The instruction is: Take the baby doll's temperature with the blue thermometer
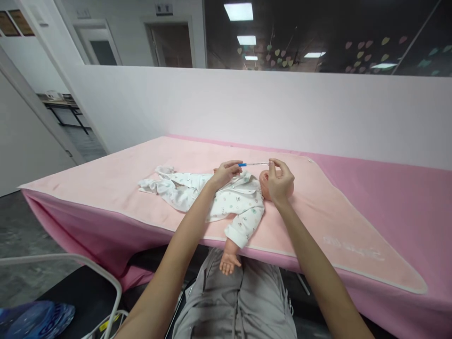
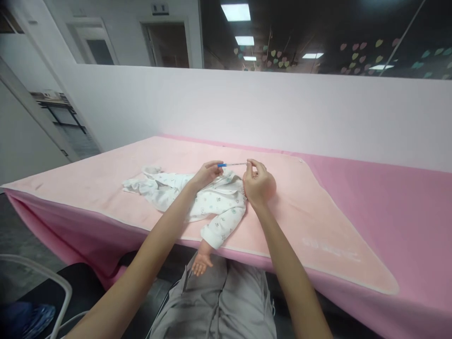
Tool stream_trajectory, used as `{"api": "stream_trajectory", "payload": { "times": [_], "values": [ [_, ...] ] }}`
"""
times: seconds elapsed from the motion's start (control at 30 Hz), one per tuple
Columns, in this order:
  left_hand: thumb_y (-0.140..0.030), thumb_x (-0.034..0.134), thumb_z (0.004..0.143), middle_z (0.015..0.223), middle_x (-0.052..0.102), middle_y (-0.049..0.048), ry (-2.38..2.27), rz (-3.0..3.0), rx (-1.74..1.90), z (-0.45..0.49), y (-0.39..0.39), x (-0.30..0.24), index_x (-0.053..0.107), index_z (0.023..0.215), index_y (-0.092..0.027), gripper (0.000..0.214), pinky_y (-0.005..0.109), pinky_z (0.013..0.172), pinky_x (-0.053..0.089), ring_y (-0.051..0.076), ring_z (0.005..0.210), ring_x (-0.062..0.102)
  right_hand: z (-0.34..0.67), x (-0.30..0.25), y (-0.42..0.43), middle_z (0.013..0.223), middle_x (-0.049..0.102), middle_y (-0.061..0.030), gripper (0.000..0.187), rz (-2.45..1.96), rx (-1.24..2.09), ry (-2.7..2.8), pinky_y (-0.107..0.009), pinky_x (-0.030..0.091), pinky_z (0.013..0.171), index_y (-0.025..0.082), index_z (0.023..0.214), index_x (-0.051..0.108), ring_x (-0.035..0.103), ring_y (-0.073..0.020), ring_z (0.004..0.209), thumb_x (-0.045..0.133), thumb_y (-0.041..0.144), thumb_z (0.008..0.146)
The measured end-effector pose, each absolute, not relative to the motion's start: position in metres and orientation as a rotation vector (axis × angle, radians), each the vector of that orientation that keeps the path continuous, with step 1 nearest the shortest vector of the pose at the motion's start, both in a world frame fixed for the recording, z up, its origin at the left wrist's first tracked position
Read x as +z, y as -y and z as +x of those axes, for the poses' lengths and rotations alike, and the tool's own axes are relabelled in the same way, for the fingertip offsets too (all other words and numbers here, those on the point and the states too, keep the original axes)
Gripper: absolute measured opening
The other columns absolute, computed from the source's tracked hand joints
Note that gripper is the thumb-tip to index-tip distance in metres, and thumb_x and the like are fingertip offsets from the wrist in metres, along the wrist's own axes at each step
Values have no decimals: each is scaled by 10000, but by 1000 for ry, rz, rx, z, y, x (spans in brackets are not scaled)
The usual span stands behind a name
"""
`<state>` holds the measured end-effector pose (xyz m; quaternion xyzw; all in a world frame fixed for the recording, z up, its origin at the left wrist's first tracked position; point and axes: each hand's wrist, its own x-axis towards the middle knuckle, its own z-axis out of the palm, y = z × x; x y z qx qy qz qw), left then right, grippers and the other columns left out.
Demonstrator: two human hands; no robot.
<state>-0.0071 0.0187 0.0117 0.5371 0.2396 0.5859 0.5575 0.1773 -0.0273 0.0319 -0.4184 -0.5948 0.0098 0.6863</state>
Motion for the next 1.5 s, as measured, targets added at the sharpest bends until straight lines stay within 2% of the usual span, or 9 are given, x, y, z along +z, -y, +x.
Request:
{"api": "stream_trajectory", "payload": {
  "times": [0.1,0.2,0.3,0.57,0.77,1.0,1.2,1.5],
  "values": [
    [-336,690,675,601,590,-3,-497,1096,1422,-9,-22,10,653,788,-149,221,245,688,443,81,607,549,175,21,23,889,662,-49,267,-934,-128,1404,-356,429,898,207,892,624,602,-172,875,393,341,882],
    [-383,615,752,563,560,-9,-496,1012,1437,-10,-19,12,645,769,-152,233,263,715,459,86,597,554,178,9,17,815,662,-33,261,-951,-280,1496,-433,321,1016,208,876,622,603,-159,794,383,309,887],
    [-415,593,767,548,543,-13,-527,1023,1443,-10,-13,16,643,760,-156,264,290,757,461,99,625,571,180,-2,14,804,657,-23,264,-964,-338,1558,-461,264,1048,213,906,613,598,-153,784,358,278,892],
    [-383,667,699,577,550,-18,-556,1161,1360,-7,-8,15,659,721,-177,207,305,755,449,88,604,527,178,-9,12,981,633,-83,316,-994,-368,1468,-415,337,999,189,1065,532,566,-185,946,271,276,908],
    [-387,648,718,605,570,-9,-638,1191,1418,-7,-6,17,647,657,-191,205,309,790,440,93,639,517,177,-10,13,1019,626,-88,341,-1011,-311,1513,-433,323,1007,201,1077,530,548,-199,994,242,265,906],
    [-401,728,626,655,605,-18,-565,1262,1402,-13,-13,9,660,702,-215,212,313,819,437,97,691,559,175,-10,14,999,630,-84,330,-1009,-259,1457,-429,329,1005,209,1060,532,556,-194,976,248,287,910],
    [-365,756,588,594,587,-35,-566,1254,1405,-15,-16,8,657,679,-219,199,330,828,451,93,639,551,174,-10,15,991,634,-86,319,-999,-272,1456,-405,345,991,204,1035,537,560,-185,960,254,286,910],
    [-363,729,632,602,586,-32,-588,1231,1414,-13,-11,11,635,687,-221,179,334,859,431,112,748,591,174,-13,14,981,633,-77,316,-970,-298,1470,-391,352,980,201,1012,552,554,-175,973,260,257,905]
  ]
}}
